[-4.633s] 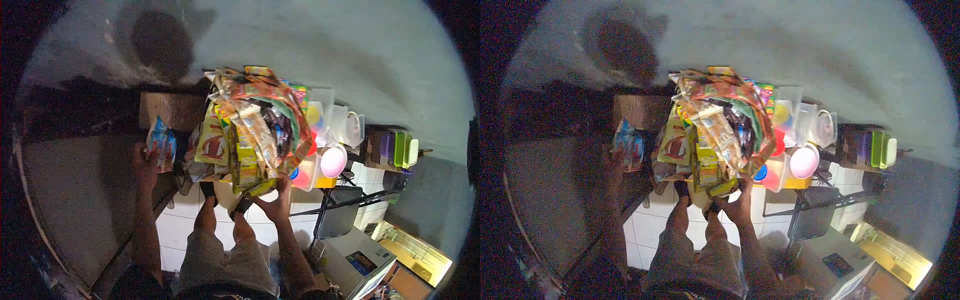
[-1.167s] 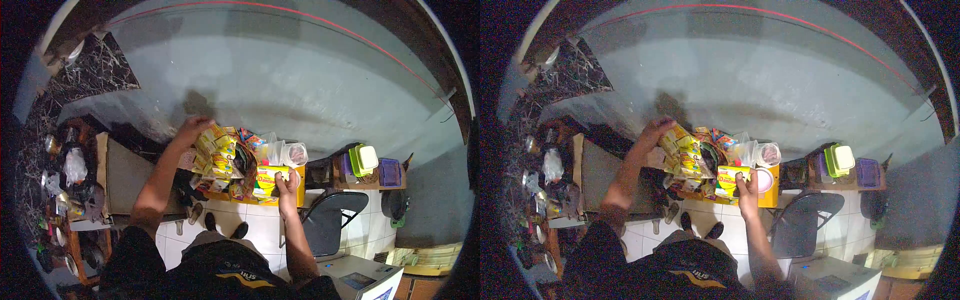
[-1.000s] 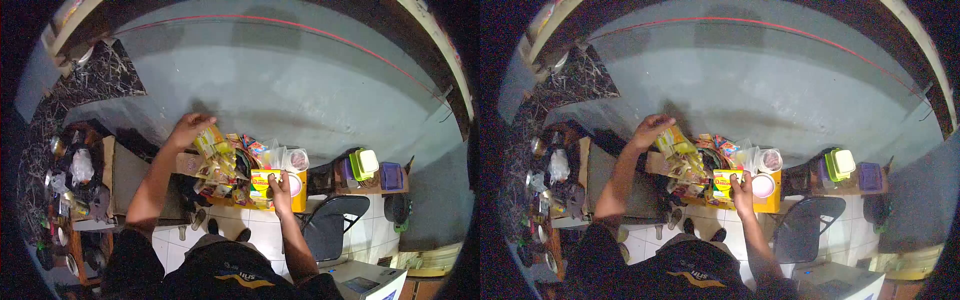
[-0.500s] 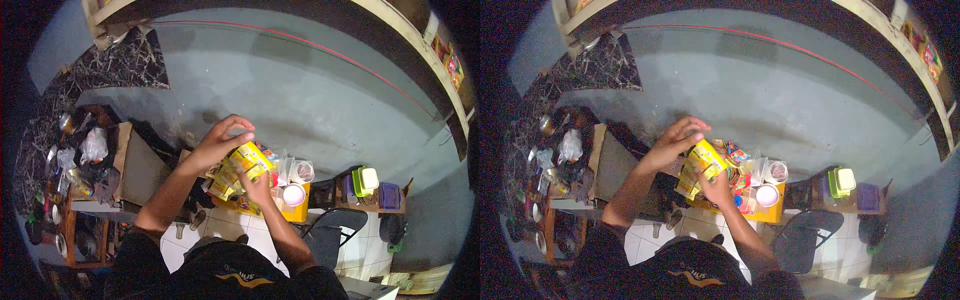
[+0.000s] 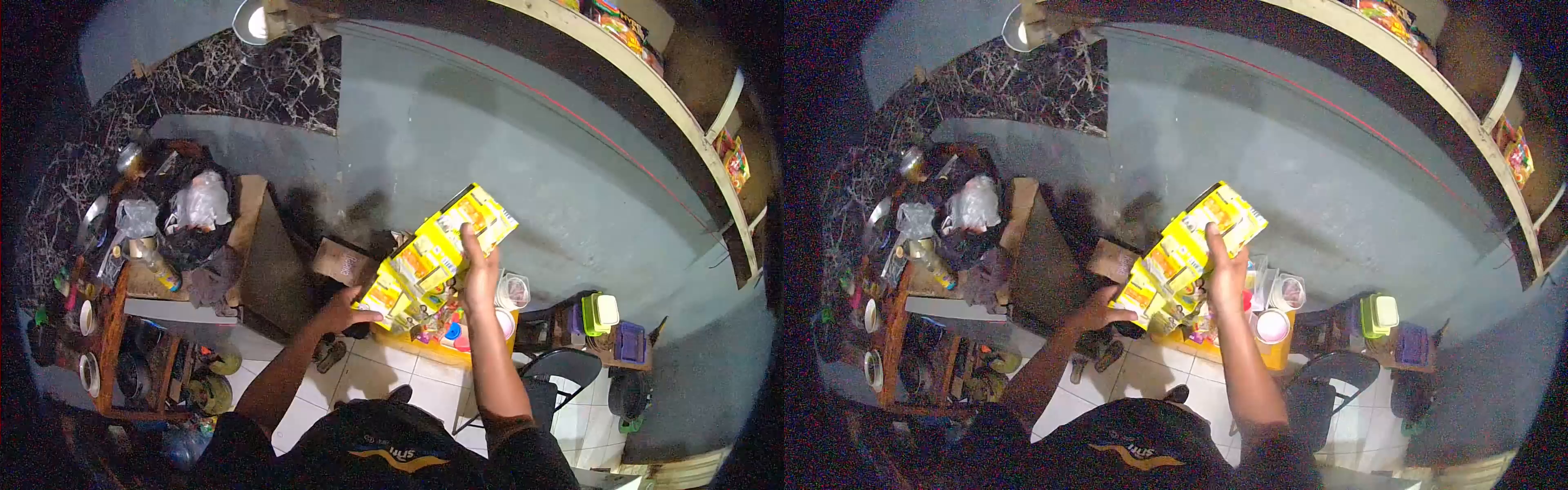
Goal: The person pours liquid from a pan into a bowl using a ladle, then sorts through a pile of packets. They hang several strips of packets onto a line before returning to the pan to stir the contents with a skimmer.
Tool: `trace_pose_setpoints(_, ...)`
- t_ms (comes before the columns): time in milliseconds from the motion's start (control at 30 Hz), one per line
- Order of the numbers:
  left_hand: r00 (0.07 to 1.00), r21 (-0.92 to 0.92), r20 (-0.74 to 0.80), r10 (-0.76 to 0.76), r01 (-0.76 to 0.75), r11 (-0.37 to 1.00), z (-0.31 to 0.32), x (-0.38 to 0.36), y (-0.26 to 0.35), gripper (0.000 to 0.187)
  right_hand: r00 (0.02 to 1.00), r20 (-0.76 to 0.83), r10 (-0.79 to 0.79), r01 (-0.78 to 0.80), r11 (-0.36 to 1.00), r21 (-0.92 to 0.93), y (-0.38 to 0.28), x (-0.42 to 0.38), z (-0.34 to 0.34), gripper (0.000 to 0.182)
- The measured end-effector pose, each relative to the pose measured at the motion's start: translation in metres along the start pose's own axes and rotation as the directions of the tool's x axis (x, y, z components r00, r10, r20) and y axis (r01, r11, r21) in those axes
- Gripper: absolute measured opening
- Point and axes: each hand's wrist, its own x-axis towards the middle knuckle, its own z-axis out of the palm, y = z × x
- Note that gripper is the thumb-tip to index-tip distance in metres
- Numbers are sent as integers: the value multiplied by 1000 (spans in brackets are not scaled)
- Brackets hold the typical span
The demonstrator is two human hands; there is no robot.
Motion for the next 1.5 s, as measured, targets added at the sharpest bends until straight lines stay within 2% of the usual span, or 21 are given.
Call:
trace_pose_setpoints(33, 991, -36, -43, -128, 127, 991, -8, -20, 17, 58, 1000, 18, -13, 13, 999, 43, 2, 1, 4, 47)
trace_pose_setpoints(67, 997, -401, -48, -63, 39, 915, -14, -38, 28, 65, 1000, 22, 10, -11, 999, 46, 1, 2, 5, 47)
trace_pose_setpoints(133, 880, -567, -180, 440, -458, 685, -26, -45, 55, 95, 997, 45, 69, -72, 994, 85, -2, 7, 7, 48)
trace_pose_setpoints(167, 856, -658, -61, 513, -421, 624, -40, -57, 86, 103, 997, 48, 66, -70, 994, 86, -7, 3, 16, 48)
trace_pose_setpoints(267, 787, -749, -199, 584, -506, 428, -50, -69, 134, 97, 979, 160, 127, -117, 991, -66, 0, -9, 39, 48)
trace_pose_setpoints(300, 664, -532, -308, 681, -714, 455, -63, -49, 135, 99, 973, 196, 122, -108, 991, -81, -1, -17, 51, 47)
trace_pose_setpoints(333, 592, -643, -234, 771, -689, 334, -75, -36, 133, 113, 965, 227, 129, -109, 989, -98, 2, -20, 57, 46)
trace_pose_setpoints(367, 348, -620, -183, 920, -767, 167, -86, -16, 144, 121, 956, 259, 136, -109, 987, -115, 4, -20, 59, 45)
trace_pose_setpoints(433, 379, -487, -126, 917, -829, 276, -98, -6, 158, 99, 954, 262, 144, -98, 979, -181, -4, -25, 70, 43)
trace_pose_setpoints(467, 507, -324, -177, 843, -839, 437, -94, -11, 174, 72, 958, 269, 96, -57, 987, -147, 3, -22, 69, 41)
trace_pose_setpoints(500, 500, -324, -174, 848, -843, 430, -89, -9, 186, 72, 960, 275, 47, -17, 994, -113, 8, -20, 69, 40)
trace_pose_setpoints(567, 407, -26, -159, 900, -912, 408, -79, 2, 205, 58, 956, 284, 71, -46, 995, -91, 11, -15, 68, 38)
trace_pose_setpoints(733, 603, -218, -332, 725, -797, 563, -83, 51, 219, 71, 930, 318, 187, -183, 982, -43, 9, 1, 64, 34)
trace_pose_setpoints(900, 602, -222, -361, 712, -797, 561, -90, 97, 236, 70, 944, 289, 161, -154, 987, -46, 8, 36, 59, 44)
trace_pose_setpoints(967, 627, -279, -402, 667, -778, 563, -96, 111, 247, 67, 940, 320, 115, -148, 986, 82, 5, 56, 61, 55)
trace_pose_setpoints(1033, 553, -204, -531, 641, -819, 537, -107, 120, 264, 62, 937, 270, 221, -252, 964, 86, 4, 72, 56, 69)
trace_pose_setpoints(1100, 495, -182, -597, 631, -850, 495, -127, 136, 274, 59, 887, 387, 250, -322, 938, 133, -6, 80, 57, 59)
trace_pose_setpoints(1133, 443, -118, -634, 634, -866, 486, -135, 141, 278, 56, 914, 384, 132, -162, 986, 47, 1, 90, 55, 42)
trace_pose_setpoints(1167, 408, -62, -662, 629, -866, 497, -141, 146, 282, 51, 910, 392, 133, -166, 985, 50, 10, 99, 51, 42)
trace_pose_setpoints(1267, 445, -76, -682, 581, -832, 549, -154, 157, 284, 46, 833, 551, 37, -76, 996, 49, 27, 112, 52, 15)
trace_pose_setpoints(1500, 547, 30, -583, 601, -724, 689, -194, 189, 282, 41, 855, 517, -43, 16, 998, 56, 29, 120, 84, 14)
